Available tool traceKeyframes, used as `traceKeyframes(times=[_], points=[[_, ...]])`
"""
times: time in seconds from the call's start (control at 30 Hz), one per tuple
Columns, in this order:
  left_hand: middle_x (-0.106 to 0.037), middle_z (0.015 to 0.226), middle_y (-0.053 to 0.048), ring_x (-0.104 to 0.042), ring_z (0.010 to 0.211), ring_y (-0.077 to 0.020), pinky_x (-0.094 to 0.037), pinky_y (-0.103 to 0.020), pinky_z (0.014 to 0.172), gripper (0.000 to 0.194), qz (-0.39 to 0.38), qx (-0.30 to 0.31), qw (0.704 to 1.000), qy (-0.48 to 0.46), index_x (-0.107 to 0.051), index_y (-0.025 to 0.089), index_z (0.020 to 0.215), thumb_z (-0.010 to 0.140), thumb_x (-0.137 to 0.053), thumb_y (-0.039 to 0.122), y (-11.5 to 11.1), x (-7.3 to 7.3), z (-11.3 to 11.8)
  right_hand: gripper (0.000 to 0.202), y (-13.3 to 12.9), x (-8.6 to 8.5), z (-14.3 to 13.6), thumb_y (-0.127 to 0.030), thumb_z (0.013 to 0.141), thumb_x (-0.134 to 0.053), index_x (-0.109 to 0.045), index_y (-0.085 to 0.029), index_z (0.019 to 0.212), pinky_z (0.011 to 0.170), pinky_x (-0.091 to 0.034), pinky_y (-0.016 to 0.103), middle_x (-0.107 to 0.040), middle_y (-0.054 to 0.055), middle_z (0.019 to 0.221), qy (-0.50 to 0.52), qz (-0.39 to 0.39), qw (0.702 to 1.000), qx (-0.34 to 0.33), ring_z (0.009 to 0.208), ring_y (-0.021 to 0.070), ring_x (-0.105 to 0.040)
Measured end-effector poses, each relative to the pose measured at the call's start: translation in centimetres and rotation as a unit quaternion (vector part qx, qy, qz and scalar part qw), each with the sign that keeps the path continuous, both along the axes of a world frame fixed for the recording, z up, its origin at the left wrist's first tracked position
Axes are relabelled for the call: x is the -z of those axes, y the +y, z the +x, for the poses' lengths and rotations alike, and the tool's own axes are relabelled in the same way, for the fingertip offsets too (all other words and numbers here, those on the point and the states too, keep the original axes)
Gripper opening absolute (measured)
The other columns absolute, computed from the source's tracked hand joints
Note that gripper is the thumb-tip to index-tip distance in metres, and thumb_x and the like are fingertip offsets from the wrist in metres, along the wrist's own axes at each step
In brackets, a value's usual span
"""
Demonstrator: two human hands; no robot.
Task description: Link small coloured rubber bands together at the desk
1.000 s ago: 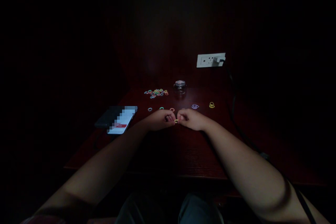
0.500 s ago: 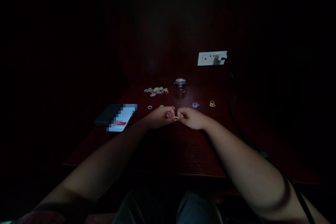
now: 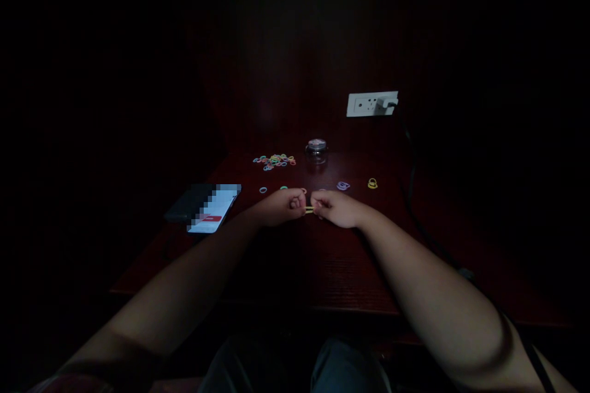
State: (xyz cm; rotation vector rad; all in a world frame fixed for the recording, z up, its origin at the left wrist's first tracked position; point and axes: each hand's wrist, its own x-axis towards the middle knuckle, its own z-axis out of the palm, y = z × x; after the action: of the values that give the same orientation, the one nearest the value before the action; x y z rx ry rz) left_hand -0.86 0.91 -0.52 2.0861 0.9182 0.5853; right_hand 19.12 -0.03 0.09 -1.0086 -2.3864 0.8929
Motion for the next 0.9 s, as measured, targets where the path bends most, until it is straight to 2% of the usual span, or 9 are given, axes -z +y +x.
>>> traceKeyframes(times=[0.17, 0.4, 0.63, 0.9], points=[[-0.053, 0.067, 0.002, -0.048, 0.06, -0.0077, -0.038, -0.018, 0.054, 0.008, 0.012, 0.004, 1.0, -0.002, -0.053, 0.014, 0.075, 0.07, -0.056, 0.019, 0.27, 0.44, 0.0, 0.008, 0.12, 0.37, 0.08, -0.023, 0.075, -0.053, -0.049, -0.017, 0.071, 0.054, -0.031, 0.023, -0.043, -0.003, 0.064, 0.01, 0.015, 1.0, 0.01, 0.058, 0.0101, -0.038], [-0.052, 0.065, 0.002, -0.048, 0.058, -0.0076, -0.038, -0.018, 0.053, 0.011, 0.007, 0.011, 1.0, -0.005, -0.054, 0.013, 0.077, 0.072, -0.058, 0.022, 0.43, 0.56, -0.06, 0.006, 0.02, 0.48, -0.13, -0.022, 0.075, -0.052, -0.052, -0.016, 0.077, 0.054, -0.032, 0.022, -0.046, -0.002, 0.065, 0.033, -0.006, 0.999, 0.005, 0.058, 0.0099, -0.04], [-0.056, 0.066, 0.001, -0.05, 0.059, -0.0079, -0.039, -0.019, 0.054, 0.012, 0.004, 0.011, 1.0, 0.0, -0.055, 0.013, 0.078, 0.073, -0.058, 0.023, 0.44, 0.69, 0.01, 0.008, 0.29, 0.73, 0.0, -0.023, 0.077, -0.049, -0.052, -0.016, 0.074, 0.054, -0.032, 0.022, -0.047, -0.002, 0.064, 0.014, 0.032, 0.999, 0.004, 0.058, 0.0099, -0.04], [-0.057, 0.069, 0.0, -0.052, 0.06, -0.0074, -0.041, -0.019, 0.056, 0.012, 0.005, 0.017, 1.0, -0.007, -0.057, 0.011, 0.081, 0.074, -0.057, 0.021, 0.57, 0.78, 0.02, 0.002, 0.51, 1.01, 0.19, -0.018, 0.072, -0.051, -0.051, -0.016, 0.072, 0.053, -0.031, 0.021, -0.047, -0.003, 0.064, 0.013, 0.023, 1.0, 0.002, 0.057, 0.0091, -0.04]])
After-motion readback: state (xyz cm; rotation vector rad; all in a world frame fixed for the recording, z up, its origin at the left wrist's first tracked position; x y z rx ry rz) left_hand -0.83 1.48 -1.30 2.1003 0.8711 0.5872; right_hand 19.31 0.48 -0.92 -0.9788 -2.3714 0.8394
